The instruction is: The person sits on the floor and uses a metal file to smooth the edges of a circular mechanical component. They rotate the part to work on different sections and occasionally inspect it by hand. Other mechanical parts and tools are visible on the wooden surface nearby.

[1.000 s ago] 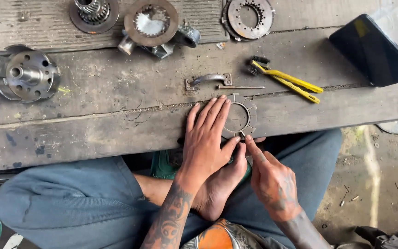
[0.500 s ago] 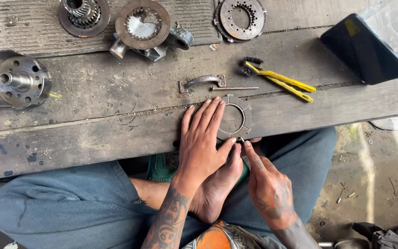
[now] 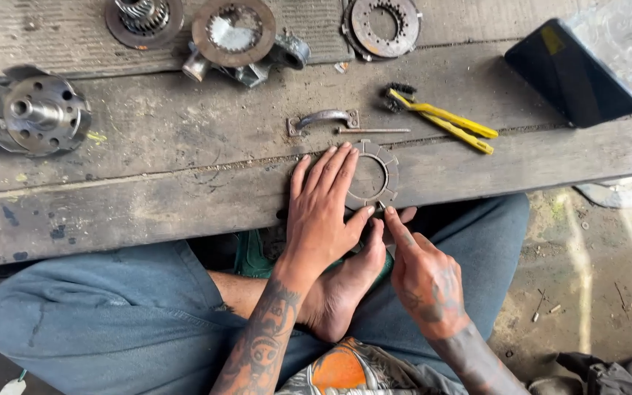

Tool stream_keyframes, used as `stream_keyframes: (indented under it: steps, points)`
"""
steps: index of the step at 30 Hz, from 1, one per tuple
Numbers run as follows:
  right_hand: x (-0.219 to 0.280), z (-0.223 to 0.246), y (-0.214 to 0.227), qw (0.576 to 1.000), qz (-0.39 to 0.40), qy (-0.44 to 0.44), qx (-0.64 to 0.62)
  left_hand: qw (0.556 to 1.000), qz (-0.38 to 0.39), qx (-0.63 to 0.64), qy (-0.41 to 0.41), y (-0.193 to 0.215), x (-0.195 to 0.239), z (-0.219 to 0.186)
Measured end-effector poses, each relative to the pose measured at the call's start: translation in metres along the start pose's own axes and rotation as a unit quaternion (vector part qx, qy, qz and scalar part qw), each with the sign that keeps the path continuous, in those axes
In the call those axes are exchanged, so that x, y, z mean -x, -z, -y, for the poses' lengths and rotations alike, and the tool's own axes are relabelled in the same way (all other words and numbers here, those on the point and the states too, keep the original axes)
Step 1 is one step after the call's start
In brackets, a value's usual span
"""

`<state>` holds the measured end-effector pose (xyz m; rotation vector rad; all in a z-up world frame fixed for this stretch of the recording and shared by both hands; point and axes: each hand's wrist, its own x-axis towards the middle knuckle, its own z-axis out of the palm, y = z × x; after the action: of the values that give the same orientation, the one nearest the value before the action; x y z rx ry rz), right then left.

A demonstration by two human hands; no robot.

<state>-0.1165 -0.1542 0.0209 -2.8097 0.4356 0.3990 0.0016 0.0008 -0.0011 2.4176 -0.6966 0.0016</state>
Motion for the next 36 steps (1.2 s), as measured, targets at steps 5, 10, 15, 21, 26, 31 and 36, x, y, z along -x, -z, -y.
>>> stream_keyframes:
  steps: [5, 10, 15, 21, 26, 31, 36]
  points:
    - [-0.004, 0.007, -0.001, 0.998, -0.050, 0.048, -0.002, 1.000, -0.001, 0.010, 0.006, -0.003, 0.005, 0.000]
    - [0.003, 0.002, 0.005, 1.000, 0.015, 0.016, -0.004, 1.000, -0.006, -0.007, 0.008, 0.002, 0.001, -0.001]
    - [0.008, -0.011, 0.000, 0.993, -0.063, 0.052, -0.084, 1.000, -0.003, 0.008, 0.007, 0.003, -0.001, -0.003]
    - [0.009, -0.010, -0.001, 0.998, -0.034, 0.024, -0.057, 1.000, 0.006, 0.008, 0.010, 0.005, -0.001, -0.003]
    - [0.006, -0.008, -0.001, 1.000, 0.002, -0.001, 0.003, 1.000, 0.006, 0.003, 0.008, 0.003, 0.001, -0.002]
    - [0.000, -0.003, 0.007, 0.999, 0.010, 0.007, 0.033, 1.000, 0.011, 0.006, 0.007, 0.005, 0.000, -0.003]
    - [-0.002, -0.003, 0.004, 0.999, -0.020, 0.035, 0.032, 1.000, 0.011, 0.005, 0.009, 0.004, 0.001, -0.004]
